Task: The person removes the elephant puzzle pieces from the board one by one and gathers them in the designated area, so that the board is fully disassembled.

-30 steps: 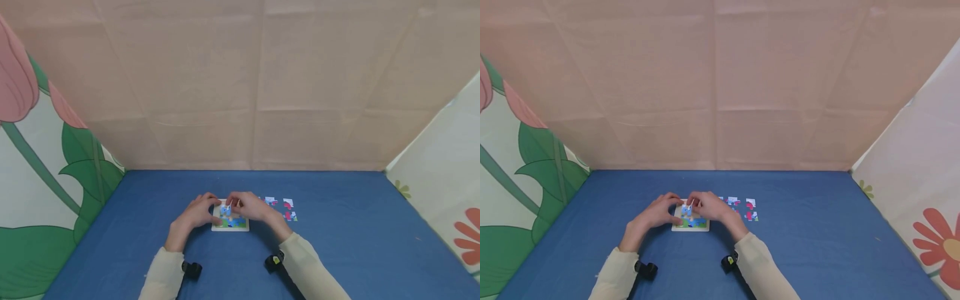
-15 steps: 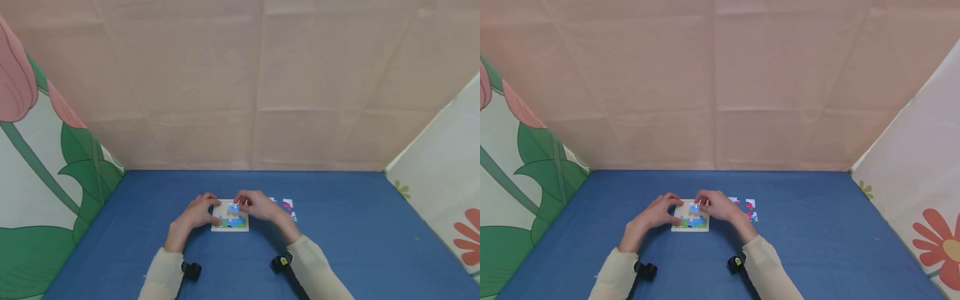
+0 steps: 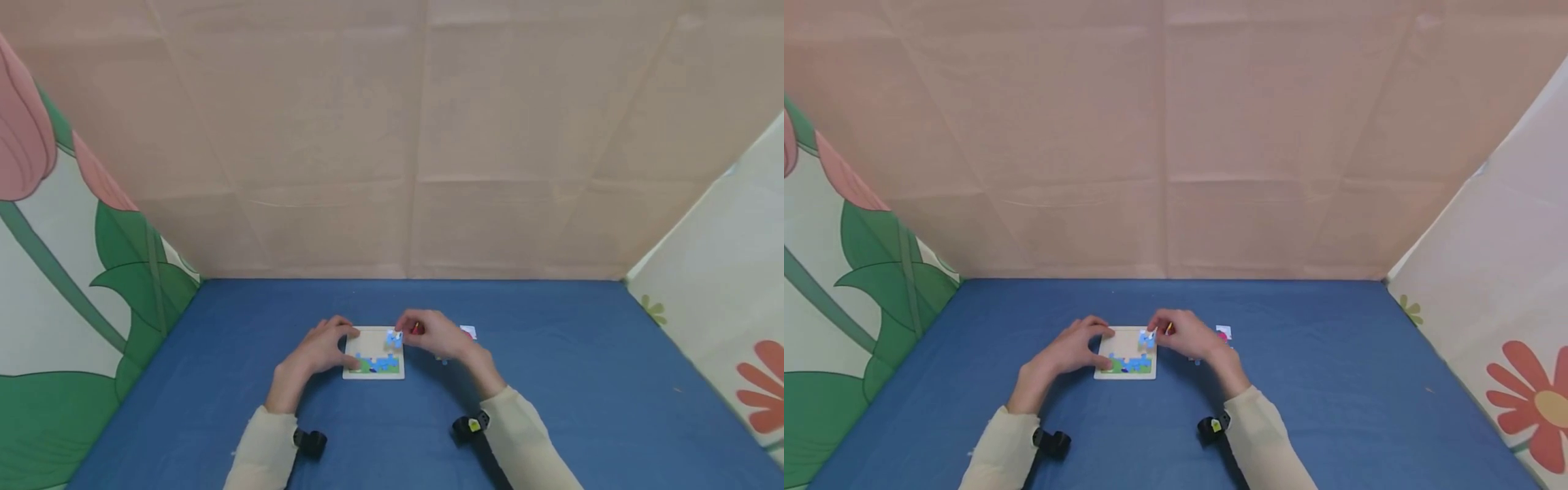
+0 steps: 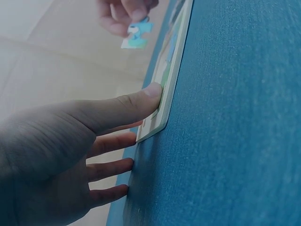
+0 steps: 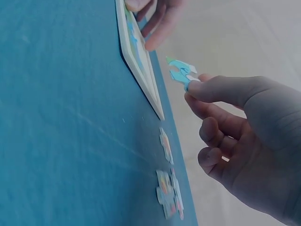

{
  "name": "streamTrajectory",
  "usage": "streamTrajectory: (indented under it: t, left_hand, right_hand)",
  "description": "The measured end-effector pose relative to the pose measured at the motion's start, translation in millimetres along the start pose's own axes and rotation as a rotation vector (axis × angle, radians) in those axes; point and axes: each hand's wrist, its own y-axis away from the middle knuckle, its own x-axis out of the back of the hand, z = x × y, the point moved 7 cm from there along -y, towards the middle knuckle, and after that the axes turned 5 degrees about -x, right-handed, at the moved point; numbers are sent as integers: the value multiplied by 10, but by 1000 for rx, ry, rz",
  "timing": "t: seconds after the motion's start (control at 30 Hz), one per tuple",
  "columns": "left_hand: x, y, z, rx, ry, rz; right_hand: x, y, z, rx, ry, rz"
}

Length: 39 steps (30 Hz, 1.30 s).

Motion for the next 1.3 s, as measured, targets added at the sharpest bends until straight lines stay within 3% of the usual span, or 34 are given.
streamTrajectory:
  t: [0.27, 1.3]
  left_hand:
    - [-1, 25, -1, -23, -6, 1]
    - [21, 10, 3, -21, -3, 3]
  right_hand:
    - [67, 73, 124, -75, 21, -22]
    - [113, 177, 349, -166, -9, -148]
